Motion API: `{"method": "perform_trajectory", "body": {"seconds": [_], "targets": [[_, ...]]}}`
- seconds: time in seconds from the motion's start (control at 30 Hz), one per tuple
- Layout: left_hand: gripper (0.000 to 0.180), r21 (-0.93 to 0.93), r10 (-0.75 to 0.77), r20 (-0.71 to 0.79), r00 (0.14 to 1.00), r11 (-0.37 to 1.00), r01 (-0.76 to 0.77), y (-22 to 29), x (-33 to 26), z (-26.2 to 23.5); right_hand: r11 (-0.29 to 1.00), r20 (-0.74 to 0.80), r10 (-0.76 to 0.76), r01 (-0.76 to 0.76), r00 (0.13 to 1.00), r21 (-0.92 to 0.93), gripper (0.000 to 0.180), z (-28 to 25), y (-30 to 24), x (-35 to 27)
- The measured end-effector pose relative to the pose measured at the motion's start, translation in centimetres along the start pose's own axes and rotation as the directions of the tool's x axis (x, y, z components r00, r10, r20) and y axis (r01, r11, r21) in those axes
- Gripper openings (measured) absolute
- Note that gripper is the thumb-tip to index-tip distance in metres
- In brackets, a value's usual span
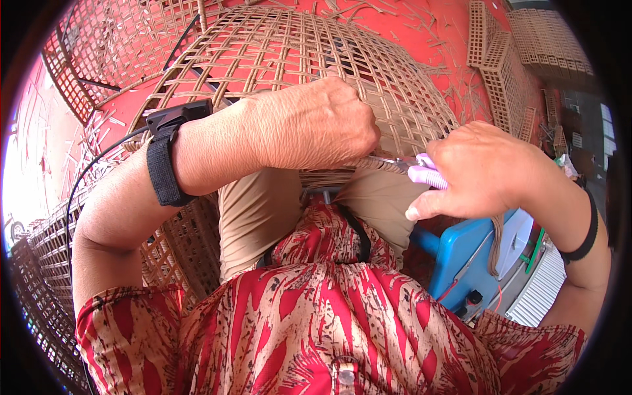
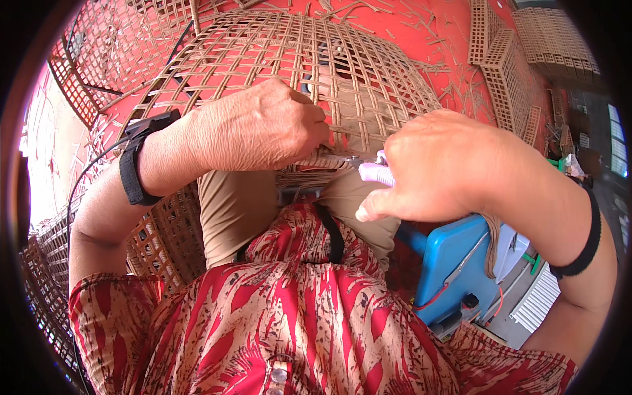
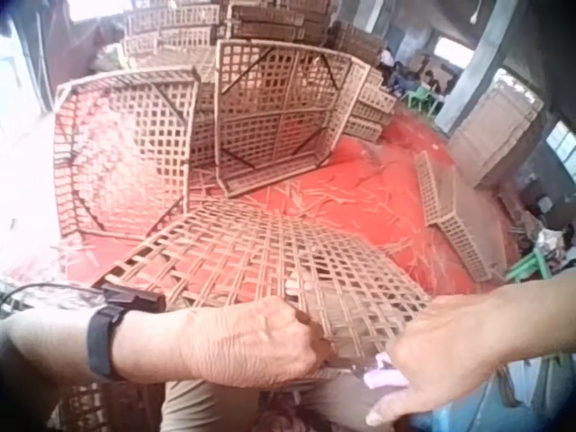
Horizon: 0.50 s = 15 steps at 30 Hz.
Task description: The worker is assembling and finishing wicker or rattan furniture parts using a pneumatic nail gun and pliers.
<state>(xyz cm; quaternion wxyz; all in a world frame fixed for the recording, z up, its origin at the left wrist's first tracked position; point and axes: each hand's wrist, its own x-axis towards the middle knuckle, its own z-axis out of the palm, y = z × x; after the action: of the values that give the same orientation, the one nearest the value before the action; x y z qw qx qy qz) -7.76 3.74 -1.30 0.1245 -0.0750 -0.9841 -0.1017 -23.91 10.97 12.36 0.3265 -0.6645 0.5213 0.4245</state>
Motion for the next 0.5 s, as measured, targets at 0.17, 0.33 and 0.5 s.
{"method": "perform_trajectory", "body": {"seconds": [0.17,0.33,0.5], "targets": [[0.012,-0.043,-0.014,0.02,1.0,0.999,0.014,-0.1,-0.1,-0.2,0.995,0.091,0.006,-0.015,0.996,0.097,0.054,0.8,1.3,0.9],[0.011,-0.117,-0.016,-0.014,1.0,0.993,0.014,-0.1,-0.1,0.0,0.987,-0.022,-0.075,0.078,0.997,0.143,0.05,1.3,1.5,1.6],[0.015,-0.184,-0.047,0.067,0.997,0.981,0.059,-0.1,0.2,-0.2,0.997,0.004,-0.015,0.015,1.0,0.071,0.049,1.1,1.5,0.4]]}}
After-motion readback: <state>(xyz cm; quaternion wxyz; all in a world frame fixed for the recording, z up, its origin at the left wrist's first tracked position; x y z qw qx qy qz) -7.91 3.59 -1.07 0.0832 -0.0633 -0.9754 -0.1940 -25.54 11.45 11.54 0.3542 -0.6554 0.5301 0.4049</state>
